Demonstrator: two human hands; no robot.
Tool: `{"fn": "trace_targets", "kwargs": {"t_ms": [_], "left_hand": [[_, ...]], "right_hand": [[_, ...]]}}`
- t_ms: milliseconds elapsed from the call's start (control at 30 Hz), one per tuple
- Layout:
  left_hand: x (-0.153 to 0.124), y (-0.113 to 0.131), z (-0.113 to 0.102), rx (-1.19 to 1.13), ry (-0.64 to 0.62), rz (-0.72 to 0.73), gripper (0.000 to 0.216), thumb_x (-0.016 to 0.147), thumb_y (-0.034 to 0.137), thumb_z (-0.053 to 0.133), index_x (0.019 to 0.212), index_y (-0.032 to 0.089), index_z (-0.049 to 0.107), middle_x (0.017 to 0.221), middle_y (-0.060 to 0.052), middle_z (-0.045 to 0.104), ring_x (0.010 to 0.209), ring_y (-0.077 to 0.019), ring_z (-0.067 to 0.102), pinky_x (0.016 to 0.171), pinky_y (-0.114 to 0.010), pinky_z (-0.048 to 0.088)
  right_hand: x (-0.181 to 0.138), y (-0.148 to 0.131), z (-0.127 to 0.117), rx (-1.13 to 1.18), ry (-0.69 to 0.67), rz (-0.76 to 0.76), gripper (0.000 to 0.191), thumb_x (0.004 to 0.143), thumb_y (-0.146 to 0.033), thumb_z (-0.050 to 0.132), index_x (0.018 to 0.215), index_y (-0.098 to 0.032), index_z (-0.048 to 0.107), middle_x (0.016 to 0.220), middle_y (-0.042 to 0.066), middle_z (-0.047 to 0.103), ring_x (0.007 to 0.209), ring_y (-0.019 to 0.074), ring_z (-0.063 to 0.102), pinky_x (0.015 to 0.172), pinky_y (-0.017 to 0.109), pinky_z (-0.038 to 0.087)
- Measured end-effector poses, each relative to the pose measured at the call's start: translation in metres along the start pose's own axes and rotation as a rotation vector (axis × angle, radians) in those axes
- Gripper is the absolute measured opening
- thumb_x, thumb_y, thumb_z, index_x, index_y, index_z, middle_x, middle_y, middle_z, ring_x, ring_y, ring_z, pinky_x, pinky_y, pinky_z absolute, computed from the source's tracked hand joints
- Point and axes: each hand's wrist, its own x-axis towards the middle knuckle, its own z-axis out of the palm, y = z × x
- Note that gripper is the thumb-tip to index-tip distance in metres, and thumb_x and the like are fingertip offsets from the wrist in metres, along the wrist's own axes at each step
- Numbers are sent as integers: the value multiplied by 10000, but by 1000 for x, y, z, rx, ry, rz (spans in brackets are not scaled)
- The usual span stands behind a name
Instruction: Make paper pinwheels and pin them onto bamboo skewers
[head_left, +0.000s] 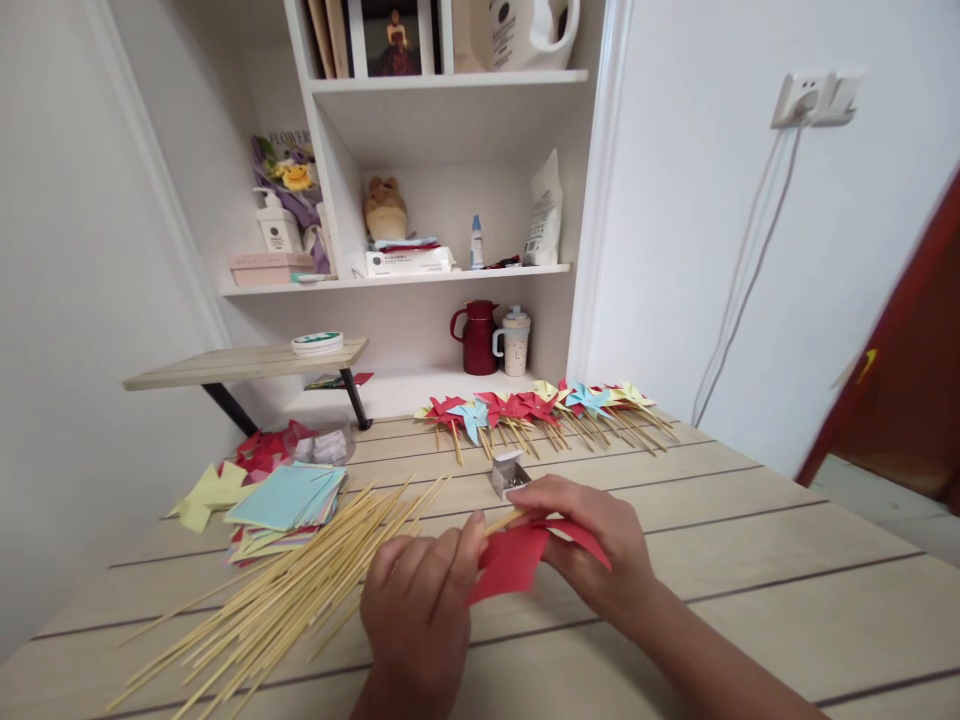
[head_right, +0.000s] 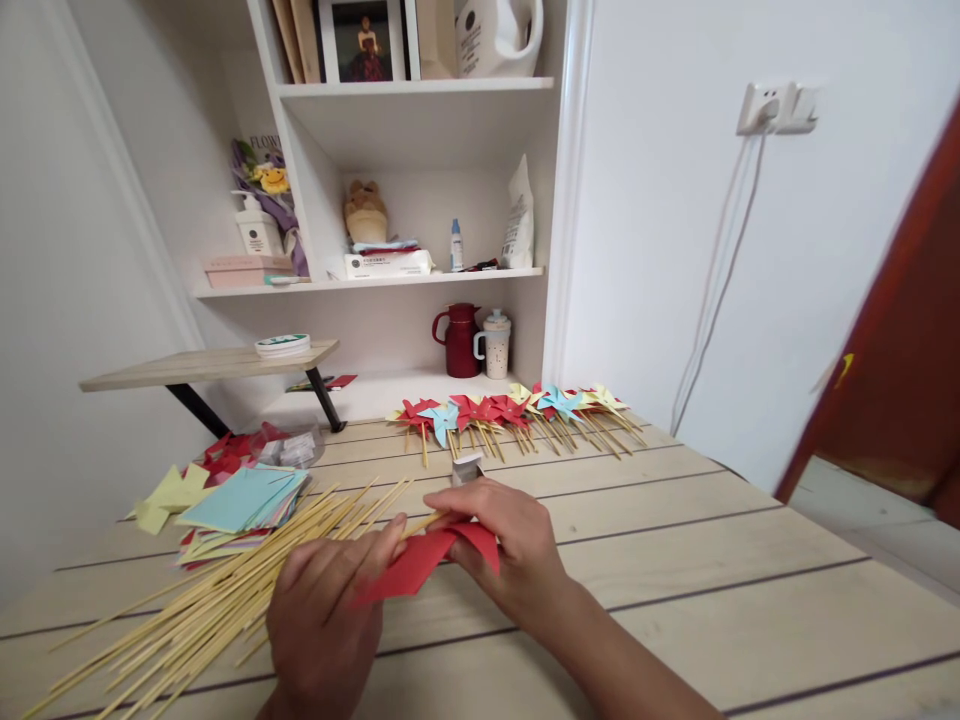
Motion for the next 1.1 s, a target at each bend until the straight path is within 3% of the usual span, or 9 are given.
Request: {"fn": "trace_targets", "kwargs": {"t_ms": [167,467,633,733,833,933,1000,1100], "left_hand": [[4,0,-6,34,-9,59,191,956,93,526,1095,109,655,788,-31,766,665,-121,655,709,-321,395],[0,3,-4,33,-7,67,181,952,93,532,1061,133,670,793,-25,766,668,-116,645,741,-321,391],[-7,8,4,-7,2,-36,213,947,93,530,1102,149,666,820,-30,760,680,-124,635,761,-332,382],[-12,8,17,-145,-39,-183,214,945,113,506,991,203,695,781,-3,751,656,-133,636,718,-327,373],[-16,7,31,-339,-141,-408,248,913,126,490,922,217,720,749,-4,741,671,-158,646,682,-312,405],[-18,6,39,-523,-240,-695,254,856,164,514,896,231,756,770,-11,745,670,-171,629,657,-293,432],[-15,7,38,-650,-304,-932,238,818,199,533,850,226,767,664,1,697,592,-160,577,590,-269,412],[-5,7,33,-840,-386,-1263,175,757,246,583,729,188,746,499,23,567,489,-135,481,504,-241,356]], "right_hand": [[3,-1,-2,11,-8,-45,166,943,-330,588,1006,-197,667,828,61,753,797,170,727,737,247,573],[6,-7,-4,-21,10,-10,159,954,-273,549,897,-194,675,756,57,732,743,166,711,682,246,549],[6,-6,-3,-55,35,-21,100,921,-240,595,879,-197,675,742,41,726,740,165,695,694,254,536],[4,4,0,-75,-2,70,57,884,-233,656,841,-205,680,737,25,721,709,163,670,678,265,523],[3,13,3,-65,-98,295,62,815,-258,741,846,-223,701,776,18,725,736,180,658,673,283,523],[4,16,3,-22,-165,495,329,808,-298,744,1129,-264,678,967,36,738,864,208,671,786,339,539],[6,15,1,15,-175,589,479,825,-330,720,1284,-283,591,1009,41,728,920,219,668,841,371,532],[8,15,-3,139,-119,673,501,898,-376,615,1376,-289,495,987,38,719,887,206,673,808,369,543]]}}
